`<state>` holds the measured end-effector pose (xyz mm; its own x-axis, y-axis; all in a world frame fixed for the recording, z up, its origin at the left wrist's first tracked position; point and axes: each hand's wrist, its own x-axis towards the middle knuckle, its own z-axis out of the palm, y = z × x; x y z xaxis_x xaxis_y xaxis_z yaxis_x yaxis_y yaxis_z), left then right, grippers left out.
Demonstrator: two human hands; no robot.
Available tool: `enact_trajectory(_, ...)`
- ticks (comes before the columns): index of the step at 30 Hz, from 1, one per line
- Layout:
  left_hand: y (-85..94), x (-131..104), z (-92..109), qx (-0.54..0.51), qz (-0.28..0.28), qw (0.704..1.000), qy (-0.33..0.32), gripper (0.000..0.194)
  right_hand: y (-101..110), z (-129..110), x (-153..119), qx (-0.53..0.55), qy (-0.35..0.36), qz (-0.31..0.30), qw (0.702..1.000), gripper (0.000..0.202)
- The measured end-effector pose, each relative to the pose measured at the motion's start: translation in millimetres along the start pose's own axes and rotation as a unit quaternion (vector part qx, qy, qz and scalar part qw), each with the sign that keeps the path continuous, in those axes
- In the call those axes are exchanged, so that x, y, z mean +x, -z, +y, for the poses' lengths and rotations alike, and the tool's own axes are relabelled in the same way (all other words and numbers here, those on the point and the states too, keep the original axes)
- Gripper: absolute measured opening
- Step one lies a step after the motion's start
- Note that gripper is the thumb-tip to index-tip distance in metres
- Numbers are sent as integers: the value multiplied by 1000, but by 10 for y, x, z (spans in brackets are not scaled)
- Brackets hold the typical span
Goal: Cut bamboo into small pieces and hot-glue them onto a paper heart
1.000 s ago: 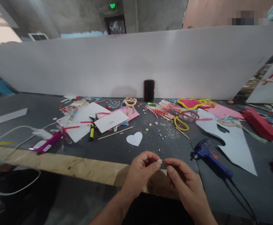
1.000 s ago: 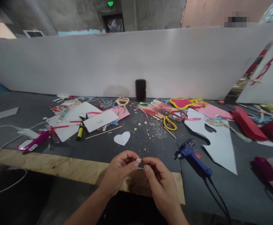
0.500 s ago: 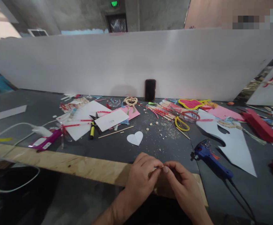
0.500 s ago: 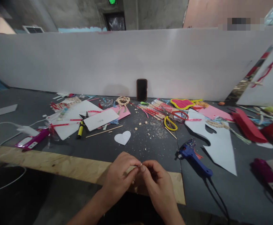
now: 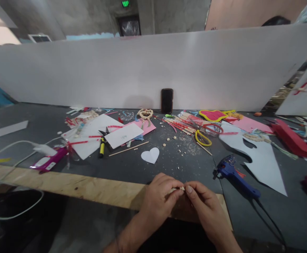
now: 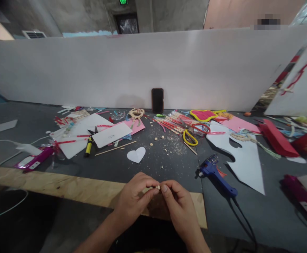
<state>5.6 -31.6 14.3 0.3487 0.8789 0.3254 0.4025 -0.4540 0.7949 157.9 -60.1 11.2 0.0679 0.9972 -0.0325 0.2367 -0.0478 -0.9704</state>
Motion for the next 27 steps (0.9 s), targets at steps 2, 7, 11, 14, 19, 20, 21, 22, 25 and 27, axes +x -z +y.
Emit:
enact_trajectory(2,-3,-4,1,-11,-4,1000,10,7,3,5,3,-19,19,6,1000,28)
enact_trajectory(7,29,12,-32,-20,31,998,53,10,28,43,19,-74,43,58,995,30)
enact_trajectory(11,138,51,-150,0,70,996,53,17,166,73,37,-106,46,80,990,36)
enact_trajectory(14,258,78,-260,41,81,995,43,19,321,74,53,-178,61,120,975,36)
enact_trajectory(19,354,122,-338,128,50,986,97,16,402,47,160,-310,137,140,930,32)
enact_trajectory(20,341,135,-335,137,36,985,98,16,372,39,205,-331,158,121,923,25)
enact_trajectory(21,319,149,-330,146,19,985,95,15,330,31,257,-359,172,95,913,18)
enact_trajectory(22,290,164,-325,155,3,984,89,15,280,24,313,-391,178,67,900,18)
enact_trajectory(25,196,209,-322,190,-36,979,71,15,121,9,482,-484,156,2,861,26)
enact_trajectory(27,148,234,-333,216,-54,974,53,15,39,6,568,-506,142,-11,851,22)
